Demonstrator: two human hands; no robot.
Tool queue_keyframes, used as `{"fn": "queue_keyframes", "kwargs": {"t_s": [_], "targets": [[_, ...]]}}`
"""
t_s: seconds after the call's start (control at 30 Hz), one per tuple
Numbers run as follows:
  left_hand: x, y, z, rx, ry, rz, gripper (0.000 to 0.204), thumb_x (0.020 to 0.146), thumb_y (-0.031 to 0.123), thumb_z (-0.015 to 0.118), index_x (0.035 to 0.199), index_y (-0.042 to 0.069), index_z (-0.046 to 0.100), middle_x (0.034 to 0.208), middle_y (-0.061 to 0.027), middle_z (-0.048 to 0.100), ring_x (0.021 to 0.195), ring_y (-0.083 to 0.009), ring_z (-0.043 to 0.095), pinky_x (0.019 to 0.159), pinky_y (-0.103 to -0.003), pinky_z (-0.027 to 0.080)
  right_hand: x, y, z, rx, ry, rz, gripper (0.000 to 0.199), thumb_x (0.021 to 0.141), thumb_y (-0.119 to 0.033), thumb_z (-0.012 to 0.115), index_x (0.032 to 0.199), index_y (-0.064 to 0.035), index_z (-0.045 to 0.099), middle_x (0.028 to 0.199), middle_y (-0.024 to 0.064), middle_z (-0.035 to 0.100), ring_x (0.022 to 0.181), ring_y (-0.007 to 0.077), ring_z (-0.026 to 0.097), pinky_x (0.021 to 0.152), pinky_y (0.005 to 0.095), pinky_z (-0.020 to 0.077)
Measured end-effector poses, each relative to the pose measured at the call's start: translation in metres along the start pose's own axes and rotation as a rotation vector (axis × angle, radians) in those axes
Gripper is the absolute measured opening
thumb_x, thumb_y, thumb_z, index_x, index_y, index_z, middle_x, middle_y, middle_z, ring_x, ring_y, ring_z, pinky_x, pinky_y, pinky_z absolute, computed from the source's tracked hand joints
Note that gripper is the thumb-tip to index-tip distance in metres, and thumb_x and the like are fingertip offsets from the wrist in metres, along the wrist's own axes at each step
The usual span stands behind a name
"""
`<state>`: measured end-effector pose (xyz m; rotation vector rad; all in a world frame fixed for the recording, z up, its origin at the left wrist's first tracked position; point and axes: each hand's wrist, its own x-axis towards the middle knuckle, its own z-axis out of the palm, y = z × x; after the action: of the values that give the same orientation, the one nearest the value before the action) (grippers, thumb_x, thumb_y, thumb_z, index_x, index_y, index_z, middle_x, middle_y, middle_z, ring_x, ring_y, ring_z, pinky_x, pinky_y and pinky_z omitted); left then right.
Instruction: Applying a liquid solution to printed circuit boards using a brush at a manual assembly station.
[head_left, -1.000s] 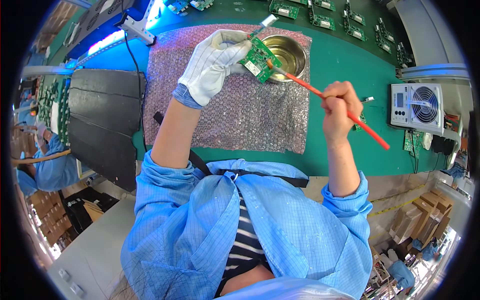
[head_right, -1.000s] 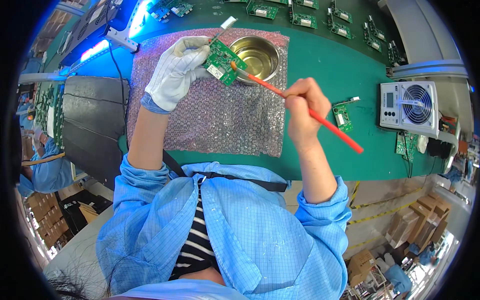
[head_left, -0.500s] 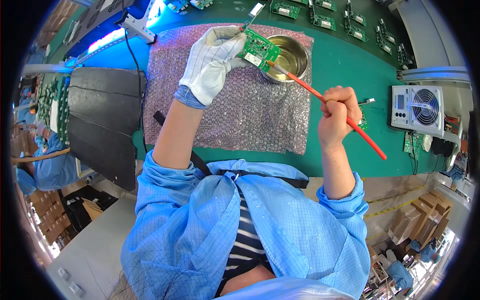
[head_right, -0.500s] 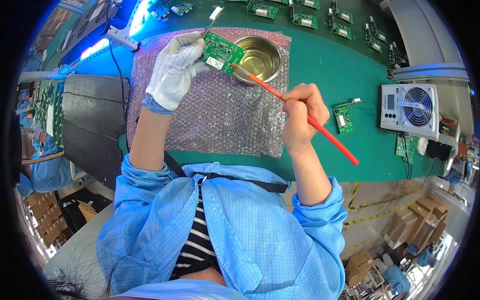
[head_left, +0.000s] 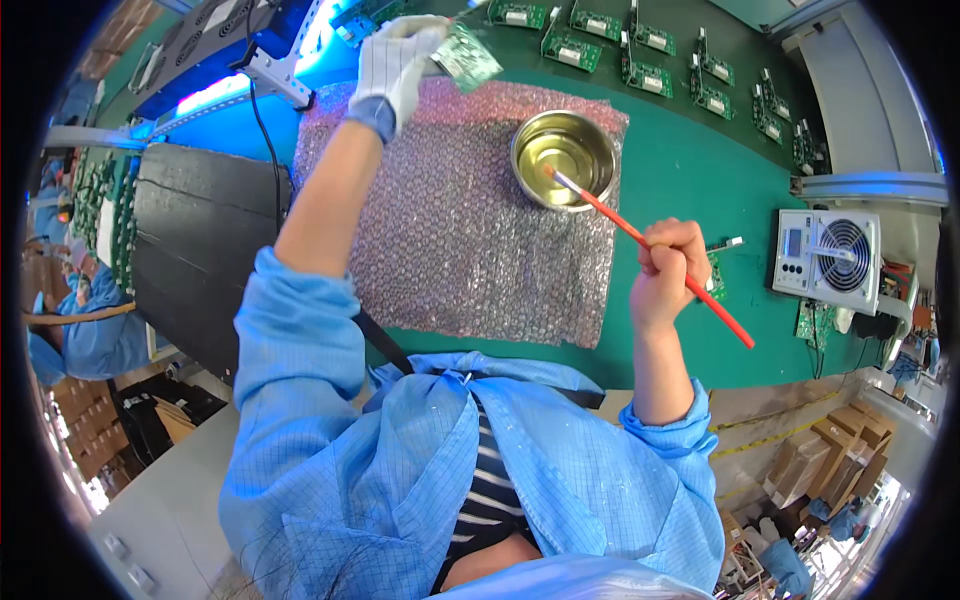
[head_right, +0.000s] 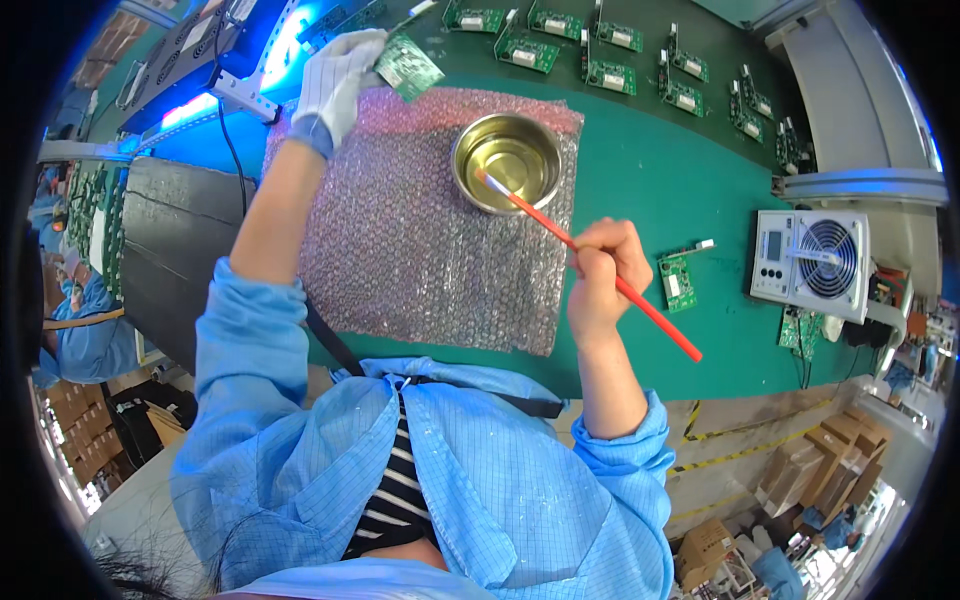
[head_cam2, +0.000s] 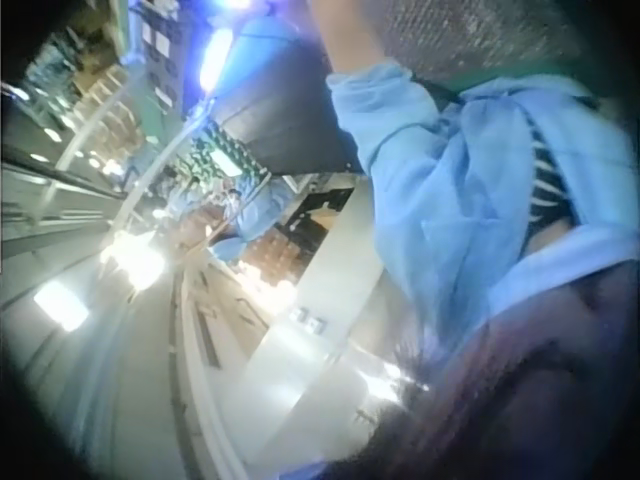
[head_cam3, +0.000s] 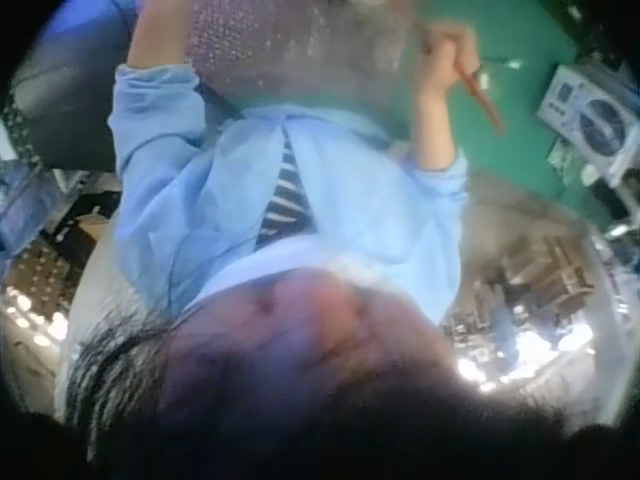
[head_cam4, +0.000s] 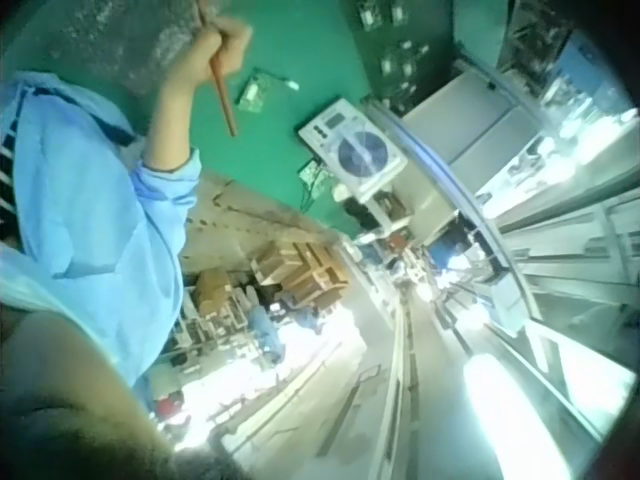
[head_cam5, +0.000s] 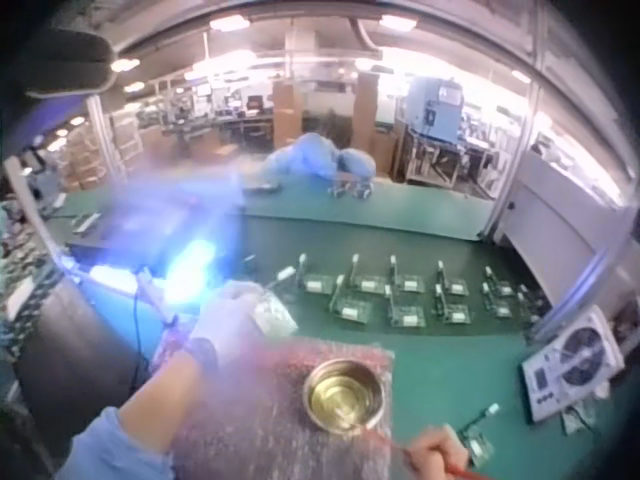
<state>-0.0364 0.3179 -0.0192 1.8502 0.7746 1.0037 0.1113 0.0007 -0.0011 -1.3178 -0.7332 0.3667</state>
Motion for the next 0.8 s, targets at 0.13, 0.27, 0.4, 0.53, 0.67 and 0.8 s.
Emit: {"fn": "queue_keyframes", "kwargs": {"t_s": [0.13, 0.27, 0.4, 0.53, 0.67, 0.8], "targets": [[0.075, -0.054, -0.01, 0.431, -0.003, -0.075, 0.029, 0.091, 0.033, 0.054, 0.108, 0.012, 0.067, 0.109, -0.0075, 0.065, 0.097, -0.0227, 0.064, 0.086, -0.034, 0.051, -0.005, 0.009, -0.012, 0.095, 0.107, 0.091, 0.003, 0.072, -0.002, 0.042, 0.07, -0.0024, 0.045, 0.061, 0.0035, 0.042, 0.051, 0.0085, 0.032, 0.045, 0.0226, 0.0273], [0.122, -0.08, -0.003, 0.866, -0.066, 0.038, 0.032, 0.091, 0.04, 0.048, 0.107, 0.02, 0.067, 0.108, -0.0061, 0.066, 0.1, -0.0282, 0.062, 0.089, -0.035, 0.047, -0.012, 0.014, -0.016, 0.153, 0.211, 0.203, 0.005, 0.072, -0.002, 0.042, 0.071, -0.0033, 0.046, 0.062, 0.0032, 0.041, 0.05, 0.0088, 0.03, 0.046, 0.0223, 0.0288], [0.137, -0.068, 0.017, 1.088, 0.106, -0.152, 0.032, 0.091, 0.04, 0.045, 0.101, 0.022, 0.069, 0.098, -0.0089, 0.069, 0.093, -0.0288, 0.065, 0.081, -0.042, 0.05, -0.009, 0.019, -0.015, 0.148, 0.242, 0.23, 0.005, 0.071, -0.001, 0.042, 0.071, -0.0034, 0.046, 0.062, 0.0032, 0.042, 0.05, 0.0088, 0.03, 0.046, 0.0223, 0.0291], [0.133, -0.047, 0.054, 1.222, -0.052, 0.013, 0.044, 0.091, 0.046, 0.043, 0.098, 0.012, 0.071, 0.103, -0.0122, 0.066, 0.1, -0.0306, 0.06, 0.083, -0.04, 0.05, -0.003, 0.025, -0.015, 0.157, 0.213, 0.256, 0.006, 0.072, -0.001, 0.042, 0.071, -0.0034, 0.047, 0.064, 0.0034, 0.043, 0.051, 0.0088, 0.031, 0.046, 0.0227, 0.029], [0.12, -0.045, 0.086, 1.361, -0.142, 0.068, 0.034, 0.087, 0.034, 0.05, 0.095, 0.008, 0.071, 0.108, -0.0097, 0.063, 0.11, -0.0259, 0.051, 0.089, -0.035, 0.045, 0.0, 0.033, -0.013, 0.165, 0.247, 0.258, 0.005, 0.072, -0.001, 0.043, 0.069, -0.0028, 0.046, 0.06, 0.0039, 0.045, 0.049, 0.0078, 0.034, 0.044, 0.0208, 0.0264], [0.11, -0.048, 0.097, 1.258, -0.024, -0.015, 0.021, 0.084, 0.02, 0.051, 0.092, 0.01, 0.068, 0.098, -0.0113, 0.065, 0.091, -0.0267, 0.063, 0.074, -0.038, 0.052, 0.002, 0.037, -0.017, 0.047, 0.207, 0.214, 0.006, 0.077, -0.003, 0.044, 0.071, -0.0056, 0.046, 0.064, 0.0008, 0.04, 0.05, 0.0069, 0.032, 0.044, 0.0207, 0.0252]]}}
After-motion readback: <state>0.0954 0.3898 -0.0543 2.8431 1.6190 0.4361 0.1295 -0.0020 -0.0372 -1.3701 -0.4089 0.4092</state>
